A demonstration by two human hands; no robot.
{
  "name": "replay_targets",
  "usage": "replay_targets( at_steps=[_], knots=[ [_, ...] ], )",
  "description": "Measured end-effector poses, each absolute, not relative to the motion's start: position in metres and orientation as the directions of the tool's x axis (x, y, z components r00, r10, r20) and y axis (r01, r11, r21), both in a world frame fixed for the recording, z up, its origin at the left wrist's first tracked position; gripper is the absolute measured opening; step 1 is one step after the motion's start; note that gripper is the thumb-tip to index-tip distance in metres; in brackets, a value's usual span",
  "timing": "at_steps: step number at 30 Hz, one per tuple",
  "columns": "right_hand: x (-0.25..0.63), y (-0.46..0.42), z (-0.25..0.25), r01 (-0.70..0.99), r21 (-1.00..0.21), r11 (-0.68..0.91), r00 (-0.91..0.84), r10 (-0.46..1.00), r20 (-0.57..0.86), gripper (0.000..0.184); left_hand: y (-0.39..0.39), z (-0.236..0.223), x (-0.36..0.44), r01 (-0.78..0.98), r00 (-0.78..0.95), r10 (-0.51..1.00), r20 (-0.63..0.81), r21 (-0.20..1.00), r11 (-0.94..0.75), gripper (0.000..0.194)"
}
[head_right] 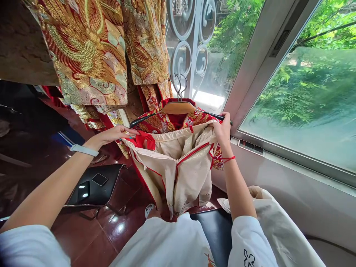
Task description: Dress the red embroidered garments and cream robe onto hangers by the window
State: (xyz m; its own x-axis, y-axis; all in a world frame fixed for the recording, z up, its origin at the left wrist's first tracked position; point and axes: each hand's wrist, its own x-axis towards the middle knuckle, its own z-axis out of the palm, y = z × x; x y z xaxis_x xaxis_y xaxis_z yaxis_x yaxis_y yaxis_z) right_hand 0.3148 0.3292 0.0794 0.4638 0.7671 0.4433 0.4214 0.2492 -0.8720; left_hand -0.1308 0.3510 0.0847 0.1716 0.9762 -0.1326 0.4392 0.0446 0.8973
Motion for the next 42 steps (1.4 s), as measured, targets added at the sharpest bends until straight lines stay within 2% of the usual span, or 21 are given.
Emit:
replay_targets(
  at_steps=[3, 5, 8, 12, 18, 22, 25, 30, 34, 37, 39, 42],
  knots=[
    [0.316, 0.33, 0.077, 0.459, -0.848, 0.266, 0.46, 0.745, 0.483, 0.04, 0.359, 0.08, -0.135, 0.49, 0.3, 0.94, -0.164, 0.872, -0.004, 0.042],
    [0.316, 0.329, 0.076, 0.497, -0.822, 0.276, 0.452, 0.727, 0.517, 0.039, 0.365, 0.076, -0.138, 0.487, 0.351, 0.928, -0.127, 0.871, -0.065, 0.038],
    [0.314, 0.325, 0.076, 0.53, -0.806, 0.262, 0.446, 0.723, 0.528, 0.038, 0.372, 0.071, -0.144, 0.496, 0.372, 0.925, -0.082, 0.86, -0.124, 0.028],
    [0.312, 0.317, 0.079, 0.536, -0.812, 0.231, 0.463, 0.723, 0.512, 0.041, 0.369, 0.078, -0.147, 0.527, 0.372, 0.922, -0.106, 0.842, -0.116, 0.023],
    [0.318, 0.312, 0.084, 0.571, -0.779, 0.259, 0.423, 0.721, 0.549, 0.042, 0.35, 0.11, -0.133, 0.523, 0.239, 0.968, -0.076, 0.85, -0.062, 0.033],
    [0.323, 0.303, 0.086, 0.632, -0.729, 0.264, 0.396, 0.698, 0.596, 0.042, 0.339, 0.134, -0.112, 0.547, 0.065, 0.993, -0.101, 0.836, 0.05, 0.031],
    [0.324, 0.294, 0.084, 0.652, -0.718, 0.241, 0.381, 0.715, 0.586, 0.044, 0.332, 0.154, -0.098, 0.457, -0.022, 0.995, -0.096, 0.885, 0.095, 0.04],
    [0.315, 0.284, 0.076, 0.676, -0.683, 0.276, 0.337, 0.709, 0.619, 0.044, 0.322, 0.173, -0.069, 0.208, -0.096, 0.995, 0.022, 0.978, -0.001, 0.053],
    [0.305, 0.281, 0.068, 0.684, -0.685, 0.251, 0.362, 0.698, 0.617, 0.045, 0.31, 0.162, -0.028, 0.165, -0.169, 0.969, 0.181, 0.974, -0.153, 0.061],
    [0.3, 0.282, 0.066, 0.663, -0.716, 0.22, 0.408, 0.695, 0.592, 0.046, 0.299, 0.149, -0.005, 0.299, -0.219, 0.914, 0.342, 0.915, -0.271, 0.055],
    [0.3, 0.283, 0.065, 0.652, -0.727, 0.214, 0.415, 0.702, 0.578, 0.045, 0.295, 0.147, -0.002, 0.337, -0.21, 0.897, 0.39, 0.89, -0.308, 0.048],
    [0.301, 0.283, 0.064, 0.657, -0.72, 0.223, 0.376, 0.73, 0.57, 0.044, 0.298, 0.157, -0.019, 0.225, -0.261, 0.873, 0.412, 0.905, -0.36, 0.035]
  ],
)
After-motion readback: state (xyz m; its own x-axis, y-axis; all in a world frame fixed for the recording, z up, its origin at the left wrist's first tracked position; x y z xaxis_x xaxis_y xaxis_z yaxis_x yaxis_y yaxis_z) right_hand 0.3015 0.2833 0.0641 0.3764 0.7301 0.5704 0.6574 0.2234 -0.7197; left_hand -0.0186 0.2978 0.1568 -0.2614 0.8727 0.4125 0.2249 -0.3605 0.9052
